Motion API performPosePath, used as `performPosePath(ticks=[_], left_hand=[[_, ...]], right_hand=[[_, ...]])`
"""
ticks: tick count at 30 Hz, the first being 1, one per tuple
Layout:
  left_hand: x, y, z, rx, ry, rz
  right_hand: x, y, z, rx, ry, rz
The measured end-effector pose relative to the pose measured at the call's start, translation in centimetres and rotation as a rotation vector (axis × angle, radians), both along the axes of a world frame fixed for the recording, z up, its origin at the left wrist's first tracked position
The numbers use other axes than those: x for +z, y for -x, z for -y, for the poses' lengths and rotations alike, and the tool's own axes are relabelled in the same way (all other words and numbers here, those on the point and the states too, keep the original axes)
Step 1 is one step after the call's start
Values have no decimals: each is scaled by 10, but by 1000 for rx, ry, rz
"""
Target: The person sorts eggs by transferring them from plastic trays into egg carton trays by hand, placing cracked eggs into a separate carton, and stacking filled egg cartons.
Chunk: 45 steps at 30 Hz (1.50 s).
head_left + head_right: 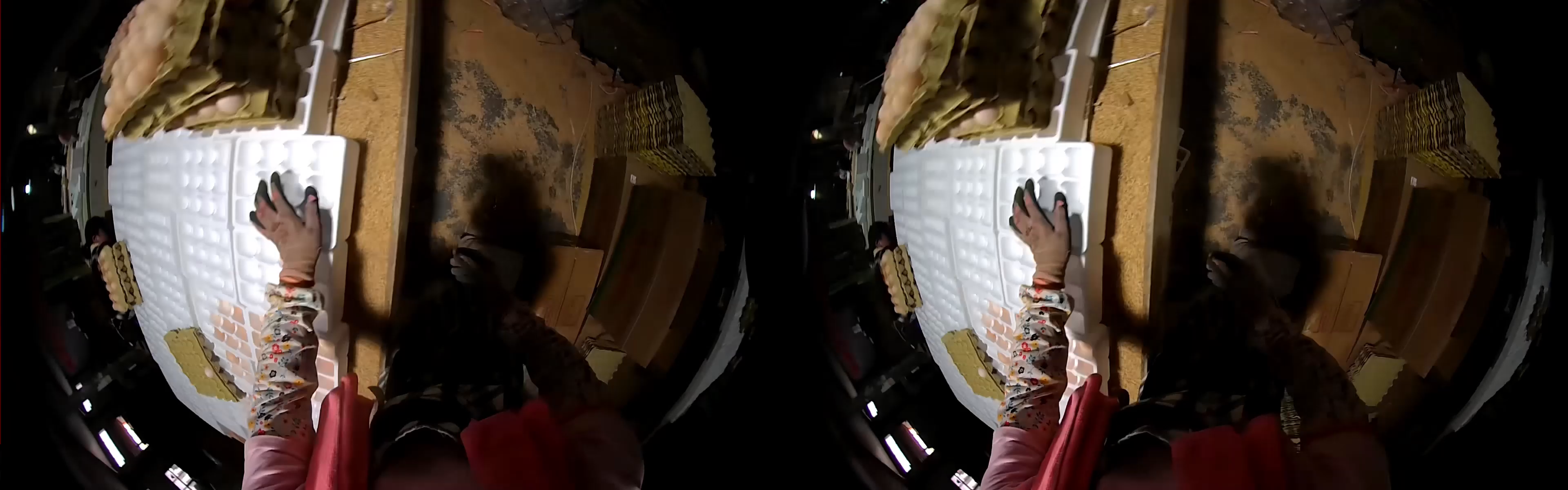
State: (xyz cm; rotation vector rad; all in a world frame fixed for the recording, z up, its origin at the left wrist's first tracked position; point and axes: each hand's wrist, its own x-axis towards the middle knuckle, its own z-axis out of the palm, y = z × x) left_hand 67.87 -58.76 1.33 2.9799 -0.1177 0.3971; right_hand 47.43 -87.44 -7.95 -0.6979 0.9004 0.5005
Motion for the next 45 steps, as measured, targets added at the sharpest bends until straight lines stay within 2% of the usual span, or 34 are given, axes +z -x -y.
performPosePath(ticks=[3, 4, 5, 6, 7, 10, 12, 14, 24, 36, 41, 45], left_hand=[[-34, -12, -18, 44, 34, -163], [-23, -15, -11, -25, 236, -194], [-32, -9, -33, 54, 276, -204], [-28, -11, -27, -3, 440, -228], [-26, -6, -34, 117, 311, -229], [-20, 4, -93, 156, 347, -272], [-18, -5, -81, 168, 249, -318], [-15, -8, -78, 186, 199, -352], [-14, -14, -80, 231, 45, -444], [-17, -18, -104, 228, 35, -506], [-16, -16, -115, 189, 88, -481], [-13, -9, -122, 167, 152, -442]], right_hand=[[-102, -39, 2, -138, 85, -35], [-153, -47, -10, -214, 145, -13], [-189, -58, -12, -152, 180, 95], [-212, -76, -17, -27, 222, 68], [-214, -103, -20, 21, 218, 22], [-260, -155, -72, 200, 262, 51], [-303, -156, -104, 299, 253, 66], [-321, -147, -123, 372, 240, 79], [-363, -89, -196, 518, 111, 89], [-379, -44, -248, 612, 58, 105], [-372, -42, -239, 639, 94, 171], [-365, -41, -190, 676, 131, 312]])
